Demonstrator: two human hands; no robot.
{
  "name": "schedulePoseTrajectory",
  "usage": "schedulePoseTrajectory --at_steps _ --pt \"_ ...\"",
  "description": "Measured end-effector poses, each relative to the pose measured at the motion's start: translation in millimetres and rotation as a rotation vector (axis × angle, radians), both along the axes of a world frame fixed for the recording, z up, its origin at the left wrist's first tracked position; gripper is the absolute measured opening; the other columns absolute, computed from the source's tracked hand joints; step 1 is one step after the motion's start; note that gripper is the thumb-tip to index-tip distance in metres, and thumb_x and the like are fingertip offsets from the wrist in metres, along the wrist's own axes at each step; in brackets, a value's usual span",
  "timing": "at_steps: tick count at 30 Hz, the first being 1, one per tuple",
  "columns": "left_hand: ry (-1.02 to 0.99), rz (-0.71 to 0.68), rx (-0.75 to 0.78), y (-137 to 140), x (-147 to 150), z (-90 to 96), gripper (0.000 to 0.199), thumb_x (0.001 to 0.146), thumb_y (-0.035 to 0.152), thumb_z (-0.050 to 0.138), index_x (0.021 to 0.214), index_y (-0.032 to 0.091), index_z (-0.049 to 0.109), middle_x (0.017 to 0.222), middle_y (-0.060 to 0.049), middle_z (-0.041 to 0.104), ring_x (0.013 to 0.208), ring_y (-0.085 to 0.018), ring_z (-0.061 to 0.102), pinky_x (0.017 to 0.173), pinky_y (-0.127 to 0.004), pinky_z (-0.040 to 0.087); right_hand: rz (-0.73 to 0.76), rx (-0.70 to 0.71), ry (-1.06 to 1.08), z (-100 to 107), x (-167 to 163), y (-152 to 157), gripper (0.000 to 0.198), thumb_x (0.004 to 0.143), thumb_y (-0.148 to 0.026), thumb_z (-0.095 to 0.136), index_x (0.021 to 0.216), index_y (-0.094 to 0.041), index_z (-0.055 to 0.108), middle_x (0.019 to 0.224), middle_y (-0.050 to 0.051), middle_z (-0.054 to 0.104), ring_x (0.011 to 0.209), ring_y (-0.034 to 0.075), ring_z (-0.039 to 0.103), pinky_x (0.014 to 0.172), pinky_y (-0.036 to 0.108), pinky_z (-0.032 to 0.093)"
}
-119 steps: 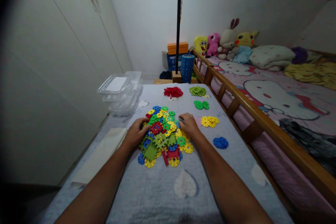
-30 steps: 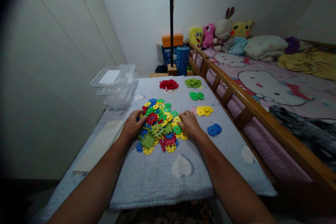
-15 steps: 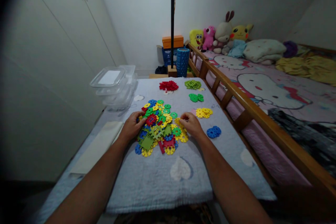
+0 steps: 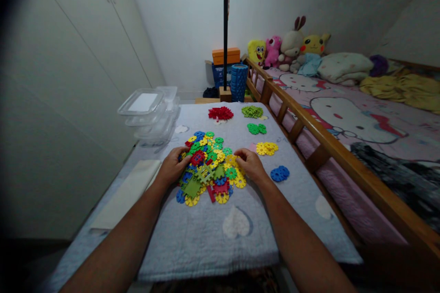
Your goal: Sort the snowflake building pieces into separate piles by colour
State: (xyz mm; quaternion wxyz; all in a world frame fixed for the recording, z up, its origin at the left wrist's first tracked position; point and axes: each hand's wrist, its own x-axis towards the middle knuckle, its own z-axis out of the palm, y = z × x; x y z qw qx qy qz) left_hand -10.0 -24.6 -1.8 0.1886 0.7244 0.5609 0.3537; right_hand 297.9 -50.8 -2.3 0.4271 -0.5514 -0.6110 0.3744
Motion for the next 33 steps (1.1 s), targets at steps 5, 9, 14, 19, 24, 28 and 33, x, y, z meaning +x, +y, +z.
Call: schedulePoseTrajectory --at_steps 5,9,14,19,24,28,33 --pt "0.0 0.003 -0.009 -1 1 3.0 0.03 0.087 0.037 0.053 0.109 0.02 0.064 0.117 -0.01 0.066 0.113 -0.026 0.061 0.103 -0.044 0.047 -0.036 0.064 -0.113 1 -1 -2 0.024 0.071 -0.029 0.056 0.09 -0.02 0.068 0.077 0.0 0.065 0.07 0.016 0.059 0.069 0.029 0.046" --pt "-0.001 0.002 -0.014 -2 1 4.8 0.03 0.086 0.037 0.054 0.109 0.021 0.063 0.117 -0.009 0.066 0.113 -0.026 0.061 0.103 -0.043 0.047 -0.087 0.144 -0.181 8 1 -3 0.018 0.071 -0.028 0.056 0.082 -0.021 0.068 0.078 0.002 0.066 0.072 0.017 0.058 0.071 0.03 0.046" --pt "0.002 0.0 -0.013 -1 0 4.7 0.03 0.086 0.039 0.054 0.108 0.021 0.064 0.116 -0.009 0.067 0.112 -0.026 0.061 0.103 -0.043 0.047 -0.262 0.166 -0.142 27 35 3 0.02 0.073 -0.036 0.059 0.081 -0.02 0.069 0.078 0.003 0.069 0.072 0.018 0.06 0.072 0.032 0.047" --pt "0.005 -0.001 -0.011 -1 1 4.3 0.031 0.086 0.039 0.053 0.108 0.02 0.064 0.116 -0.01 0.067 0.112 -0.026 0.061 0.103 -0.044 0.047 -0.507 0.125 -0.122 37 96 12 0.024 0.067 -0.037 0.062 0.082 -0.019 0.069 0.078 0.005 0.069 0.073 0.02 0.061 0.069 0.032 0.048" --pt "0.009 -0.006 -0.013 -1 1 4.9 0.033 0.086 0.04 0.053 0.109 0.02 0.064 0.117 -0.011 0.066 0.113 -0.026 0.061 0.103 -0.043 0.047 -0.636 0.081 -0.168 22 136 26 0.024 0.06 -0.036 0.062 0.078 -0.02 0.065 0.074 0.004 0.066 0.07 0.02 0.059 0.062 0.031 0.045" --pt "0.013 -0.006 -0.016 0 1 3.9 0.032 0.087 0.04 0.052 0.109 0.02 0.064 0.117 -0.01 0.066 0.113 -0.026 0.061 0.103 -0.044 0.047 -0.701 0.046 -0.175 4 148 33 0.024 0.058 -0.034 0.061 0.076 -0.02 0.064 0.071 0.003 0.064 0.065 0.019 0.057 0.059 0.03 0.044" --pt "0.02 -0.005 -0.015 0 0 2.9 0.034 0.087 0.04 0.052 0.11 0.019 0.064 0.117 -0.011 0.066 0.113 -0.026 0.061 0.104 -0.043 0.047 -0.703 0.02 -0.341 -5 147 32 0.017 0.061 -0.031 0.058 0.073 -0.02 0.063 0.073 0.005 0.067 0.07 0.022 0.061 0.069 0.034 0.048"
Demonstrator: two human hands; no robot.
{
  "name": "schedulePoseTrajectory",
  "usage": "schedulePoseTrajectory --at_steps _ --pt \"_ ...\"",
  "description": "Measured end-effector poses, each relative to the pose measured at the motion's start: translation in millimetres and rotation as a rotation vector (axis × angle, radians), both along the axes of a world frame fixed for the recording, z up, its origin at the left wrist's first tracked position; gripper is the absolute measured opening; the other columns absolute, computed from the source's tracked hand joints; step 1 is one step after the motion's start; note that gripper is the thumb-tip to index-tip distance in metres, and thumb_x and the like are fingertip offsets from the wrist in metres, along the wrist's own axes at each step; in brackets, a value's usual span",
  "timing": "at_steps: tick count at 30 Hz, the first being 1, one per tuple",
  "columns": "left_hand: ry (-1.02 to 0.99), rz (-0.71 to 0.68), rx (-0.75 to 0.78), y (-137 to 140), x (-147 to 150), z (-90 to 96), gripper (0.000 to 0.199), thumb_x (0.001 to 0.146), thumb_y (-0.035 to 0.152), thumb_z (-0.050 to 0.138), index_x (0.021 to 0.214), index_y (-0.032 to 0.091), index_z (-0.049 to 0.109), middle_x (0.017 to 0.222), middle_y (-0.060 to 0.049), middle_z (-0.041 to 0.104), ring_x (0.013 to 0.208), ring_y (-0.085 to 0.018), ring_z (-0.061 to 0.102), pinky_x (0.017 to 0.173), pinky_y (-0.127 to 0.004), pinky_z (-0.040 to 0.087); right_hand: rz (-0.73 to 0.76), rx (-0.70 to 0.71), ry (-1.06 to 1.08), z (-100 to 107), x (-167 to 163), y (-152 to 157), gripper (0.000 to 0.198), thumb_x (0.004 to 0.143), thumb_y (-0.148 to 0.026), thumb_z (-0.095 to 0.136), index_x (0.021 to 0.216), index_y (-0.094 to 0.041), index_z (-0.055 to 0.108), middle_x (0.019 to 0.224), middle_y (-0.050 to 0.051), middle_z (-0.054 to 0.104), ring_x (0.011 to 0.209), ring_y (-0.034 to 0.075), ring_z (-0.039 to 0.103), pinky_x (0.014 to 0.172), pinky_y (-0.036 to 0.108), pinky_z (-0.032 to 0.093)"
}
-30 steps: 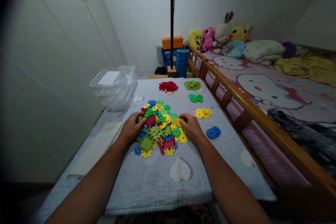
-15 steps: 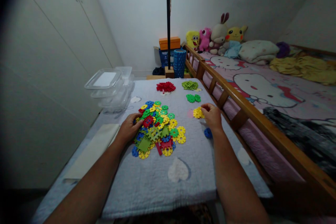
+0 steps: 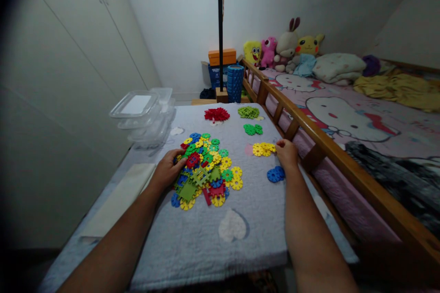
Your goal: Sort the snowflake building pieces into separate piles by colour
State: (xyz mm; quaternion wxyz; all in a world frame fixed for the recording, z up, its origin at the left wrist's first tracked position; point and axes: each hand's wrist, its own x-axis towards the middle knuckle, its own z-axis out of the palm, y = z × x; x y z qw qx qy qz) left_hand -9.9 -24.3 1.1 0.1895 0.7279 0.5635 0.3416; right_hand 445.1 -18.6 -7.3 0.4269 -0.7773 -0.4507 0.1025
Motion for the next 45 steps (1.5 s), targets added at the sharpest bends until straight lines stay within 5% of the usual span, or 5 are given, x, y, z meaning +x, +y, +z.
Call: schedulePoseTrajectory --at_steps 10,17,21,29,45 --pt "0.0 0.001 -0.01 0 0 0.6 0.036 0.086 0.041 0.052 0.111 0.018 0.063 0.118 -0.011 0.066 0.114 -0.027 0.06 0.104 -0.043 0.046 0.046 -0.026 -0.238 23 -30 -12 0.019 0.073 -0.026 0.057 0.085 -0.016 0.069 0.092 0.01 0.071 0.076 0.021 0.061 0.079 0.035 0.048" --pt "-0.01 0.001 -0.01 0 1 0.0 0.033 0.086 0.039 0.052 0.11 0.018 0.063 0.118 -0.011 0.066 0.114 -0.026 0.06 0.104 -0.043 0.046 0.818 -0.216 -0.132 40 -94 -29 0.022 0.077 -0.034 0.065 0.092 -0.018 0.068 0.08 0.002 0.064 0.07 0.016 0.056 0.065 0.028 0.044" --pt "-0.012 -0.001 -0.014 -1 1 1.0 0.034 0.087 0.039 0.052 0.111 0.018 0.063 0.118 -0.011 0.066 0.114 -0.026 0.06 0.104 -0.044 0.045 1.026 -0.349 -0.216 40 -112 -41 0.043 0.065 -0.027 0.079 0.105 -0.019 0.066 0.092 0.003 0.061 0.082 0.017 0.056 0.074 0.029 0.045" --pt "-0.026 -0.024 0.03 -5 2 5.0 0.037 0.09 0.046 0.052 0.112 0.019 0.062 0.119 -0.01 0.065 0.113 -0.026 0.06 0.103 -0.043 0.046 0.989 -0.397 -0.274 44 -126 -46 0.036 0.066 -0.018 0.074 0.099 -0.021 0.064 0.092 0.002 0.059 0.08 0.016 0.054 0.072 0.028 0.043" --pt "0.037 -0.005 0.056 -4 2 0.1 0.037 0.087 0.043 0.057 0.114 0.019 0.061 0.12 -0.011 0.064 0.115 -0.028 0.058 0.104 -0.046 0.046 0.804 -0.031 -0.233 23 -144 -30 0.008 0.079 -0.013 0.059 0.085 -0.018 0.06 0.085 0.003 0.058 0.076 0.015 0.053 0.07 0.028 0.04"
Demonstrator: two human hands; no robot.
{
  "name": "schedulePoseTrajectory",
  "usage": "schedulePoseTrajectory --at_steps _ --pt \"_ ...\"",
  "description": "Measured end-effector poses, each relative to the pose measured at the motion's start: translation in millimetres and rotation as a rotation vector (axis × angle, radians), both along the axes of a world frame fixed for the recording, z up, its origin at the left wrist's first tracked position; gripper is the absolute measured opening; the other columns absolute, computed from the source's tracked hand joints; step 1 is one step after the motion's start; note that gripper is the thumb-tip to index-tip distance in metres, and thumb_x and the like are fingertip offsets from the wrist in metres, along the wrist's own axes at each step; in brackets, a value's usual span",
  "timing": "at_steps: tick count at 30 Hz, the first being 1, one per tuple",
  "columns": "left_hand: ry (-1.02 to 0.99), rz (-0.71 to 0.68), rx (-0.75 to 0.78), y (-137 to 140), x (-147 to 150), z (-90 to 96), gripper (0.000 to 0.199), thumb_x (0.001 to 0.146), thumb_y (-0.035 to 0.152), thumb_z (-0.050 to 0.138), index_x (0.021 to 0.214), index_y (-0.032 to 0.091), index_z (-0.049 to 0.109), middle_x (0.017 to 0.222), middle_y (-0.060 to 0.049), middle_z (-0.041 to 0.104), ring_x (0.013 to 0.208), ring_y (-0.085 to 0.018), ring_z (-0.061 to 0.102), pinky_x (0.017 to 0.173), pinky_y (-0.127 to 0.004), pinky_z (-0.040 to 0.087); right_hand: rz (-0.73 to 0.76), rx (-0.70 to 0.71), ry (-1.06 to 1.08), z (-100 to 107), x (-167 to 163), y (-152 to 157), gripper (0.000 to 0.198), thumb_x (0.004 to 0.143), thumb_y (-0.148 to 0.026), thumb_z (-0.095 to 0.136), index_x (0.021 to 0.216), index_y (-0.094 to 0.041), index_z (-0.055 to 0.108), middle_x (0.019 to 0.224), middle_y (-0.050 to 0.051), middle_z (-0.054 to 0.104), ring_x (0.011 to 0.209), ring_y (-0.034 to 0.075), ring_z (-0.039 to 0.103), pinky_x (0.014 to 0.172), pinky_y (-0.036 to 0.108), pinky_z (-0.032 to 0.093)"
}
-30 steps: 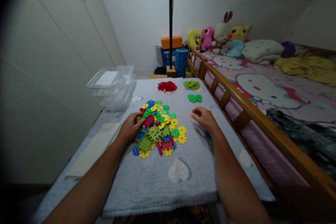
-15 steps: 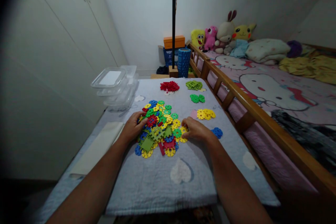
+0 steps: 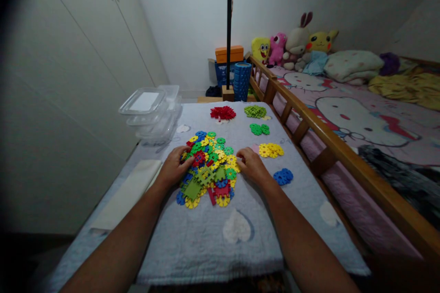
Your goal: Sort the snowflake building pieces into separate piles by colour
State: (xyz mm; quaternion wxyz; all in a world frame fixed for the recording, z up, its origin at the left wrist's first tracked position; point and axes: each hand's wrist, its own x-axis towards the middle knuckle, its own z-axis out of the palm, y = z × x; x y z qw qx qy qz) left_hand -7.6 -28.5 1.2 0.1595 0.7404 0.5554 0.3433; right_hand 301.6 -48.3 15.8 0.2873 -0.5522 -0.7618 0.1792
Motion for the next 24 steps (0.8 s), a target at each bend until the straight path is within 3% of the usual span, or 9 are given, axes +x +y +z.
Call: schedulePoseTrajectory --at_steps 3,11,24 --pt "-0.011 0.019 -0.005 0 0 2.7 0.034 0.087 0.04 0.056 0.113 0.019 0.061 0.119 -0.011 0.064 0.114 -0.028 0.059 0.104 -0.045 0.046 0.0 0.043 0.02 1 4 -2 0.009 0.082 -0.017 0.058 0.09 -0.018 0.062 0.089 0.005 0.06 0.078 0.016 0.054 0.073 0.029 0.042" --pt "-0.045 0.055 -0.02 0 2 4.8 0.033 0.087 0.04 0.055 0.113 0.02 0.061 0.118 -0.01 0.064 0.114 -0.027 0.059 0.104 -0.045 0.046 0.075 -0.113 -0.167 9 13 -12 0.018 0.076 -0.027 0.069 0.089 -0.019 0.06 0.09 0.005 0.059 0.085 0.02 0.052 0.077 0.032 0.04" --pt "-0.049 0.047 -0.045 -1 3 5.6 0.033 0.088 0.038 0.053 0.113 0.018 0.063 0.116 -0.011 0.066 0.111 -0.026 0.061 0.102 -0.043 0.047 -0.071 -0.094 0.095 -1 -4 -6 0.014 0.077 -0.026 0.059 0.084 -0.023 0.048 0.074 -0.003 0.052 0.067 0.014 0.048 0.063 0.027 0.036"
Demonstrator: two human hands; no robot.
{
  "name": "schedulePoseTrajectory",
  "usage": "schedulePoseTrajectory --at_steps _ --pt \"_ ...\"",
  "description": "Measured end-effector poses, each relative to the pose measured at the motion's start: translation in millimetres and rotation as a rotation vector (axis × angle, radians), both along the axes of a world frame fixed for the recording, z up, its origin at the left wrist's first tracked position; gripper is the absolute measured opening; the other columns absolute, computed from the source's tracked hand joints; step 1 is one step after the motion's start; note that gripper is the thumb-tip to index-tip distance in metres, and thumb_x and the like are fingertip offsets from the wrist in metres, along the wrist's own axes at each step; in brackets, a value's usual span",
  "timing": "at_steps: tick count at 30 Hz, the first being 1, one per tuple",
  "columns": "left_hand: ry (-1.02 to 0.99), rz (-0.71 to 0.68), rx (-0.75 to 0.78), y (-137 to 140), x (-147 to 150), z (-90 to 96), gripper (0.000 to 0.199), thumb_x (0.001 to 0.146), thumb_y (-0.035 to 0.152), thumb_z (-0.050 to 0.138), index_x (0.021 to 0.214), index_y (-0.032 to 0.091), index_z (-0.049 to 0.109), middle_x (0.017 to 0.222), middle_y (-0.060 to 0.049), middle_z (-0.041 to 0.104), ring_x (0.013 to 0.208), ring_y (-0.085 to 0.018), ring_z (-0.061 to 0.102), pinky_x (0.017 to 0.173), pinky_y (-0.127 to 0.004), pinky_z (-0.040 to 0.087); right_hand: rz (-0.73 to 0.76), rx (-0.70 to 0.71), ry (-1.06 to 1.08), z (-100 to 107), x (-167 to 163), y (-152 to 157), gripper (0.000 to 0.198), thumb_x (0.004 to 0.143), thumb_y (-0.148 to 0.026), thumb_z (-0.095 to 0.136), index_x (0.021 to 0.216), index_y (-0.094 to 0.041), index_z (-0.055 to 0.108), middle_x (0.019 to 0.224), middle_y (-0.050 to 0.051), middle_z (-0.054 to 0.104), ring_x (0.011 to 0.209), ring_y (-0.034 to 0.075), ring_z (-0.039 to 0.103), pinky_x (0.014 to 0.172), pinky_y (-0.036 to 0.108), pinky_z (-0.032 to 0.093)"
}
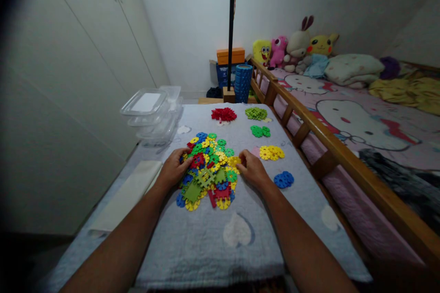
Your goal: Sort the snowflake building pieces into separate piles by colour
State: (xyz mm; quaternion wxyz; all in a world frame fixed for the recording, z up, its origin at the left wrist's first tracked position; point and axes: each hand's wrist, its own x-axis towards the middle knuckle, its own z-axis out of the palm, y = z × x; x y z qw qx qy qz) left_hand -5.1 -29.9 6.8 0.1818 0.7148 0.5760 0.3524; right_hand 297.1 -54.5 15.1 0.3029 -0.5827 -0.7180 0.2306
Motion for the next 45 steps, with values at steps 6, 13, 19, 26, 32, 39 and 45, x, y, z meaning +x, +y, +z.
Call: schedulePoseTrajectory --at_steps 6,13,19,26,32,39,45 --pt "-0.008 -0.017 0.003 1 -2 -2.5 0.031 0.088 0.036 0.052 0.11 0.019 0.064 0.116 -0.01 0.067 0.112 -0.027 0.061 0.104 -0.045 0.047 -0.082 0.008 0.135 -9 4 5 0.011 0.08 -0.033 0.056 0.08 -0.023 0.05 0.069 -0.003 0.054 0.065 0.015 0.052 0.062 0.028 0.038" --pt "-0.035 -0.001 -0.005 3 -3 -3.9 0.029 0.086 0.03 0.05 0.109 0.021 0.065 0.115 -0.009 0.067 0.112 -0.025 0.062 0.104 -0.044 0.047 -0.133 -0.042 0.302 -15 7 11 0.014 0.077 -0.035 0.057 0.081 -0.023 0.052 0.067 -0.002 0.057 0.063 0.016 0.055 0.059 0.027 0.042" --pt "-0.046 0.01 -0.021 2 -3 -1.0 0.03 0.085 0.031 0.05 0.108 0.019 0.065 0.114 -0.009 0.067 0.111 -0.025 0.062 0.103 -0.043 0.047 -0.147 -0.066 0.328 9 17 26 0.021 0.073 -0.031 0.057 0.092 -0.023 0.051 0.065 -0.003 0.062 0.061 0.016 0.059 0.058 0.026 0.043" --pt "-0.041 0.01 -0.023 2 -3 -2.3 0.029 0.085 0.032 0.052 0.108 0.02 0.064 0.115 -0.009 0.067 0.112 -0.026 0.062 0.103 -0.044 0.047 -0.283 -0.008 0.153 36 58 62 0.026 0.07 -0.027 0.059 0.095 -0.02 0.059 0.068 -0.001 0.066 0.062 0.016 0.061 0.058 0.027 0.042" --pt "-0.035 -0.003 -0.016 3 -4 -3.9 0.028 0.085 0.032 0.052 0.107 0.021 0.065 0.114 -0.009 0.067 0.111 -0.026 0.062 0.103 -0.044 0.047 -0.397 0.004 0.124 33 90 79 0.018 0.069 -0.024 0.061 0.086 -0.018 0.064 0.067 0.0 0.067 0.064 0.017 0.062 0.06 0.026 0.043" --pt "-0.037 0.004 -0.017 3 -4 -2.5 0.029 0.084 0.033 0.052 0.107 0.02 0.065 0.114 -0.009 0.068 0.111 -0.026 0.062 0.103 -0.043 0.048 -0.392 -0.061 0.134 46 114 59 0.018 0.067 -0.024 0.062 0.083 -0.018 0.07 0.069 0.001 0.067 0.064 0.016 0.058 0.059 0.026 0.042" --pt "-0.02 -0.001 -0.028 4 -4 -2.7 0.032 0.085 0.034 0.051 0.109 0.019 0.065 0.116 -0.011 0.067 0.112 -0.027 0.062 0.104 -0.044 0.047 -0.324 -0.151 0.153 38 129 35 0.018 0.068 -0.027 0.063 0.084 -0.019 0.069 0.069 0.001 0.066 0.062 0.016 0.057 0.056 0.026 0.042"
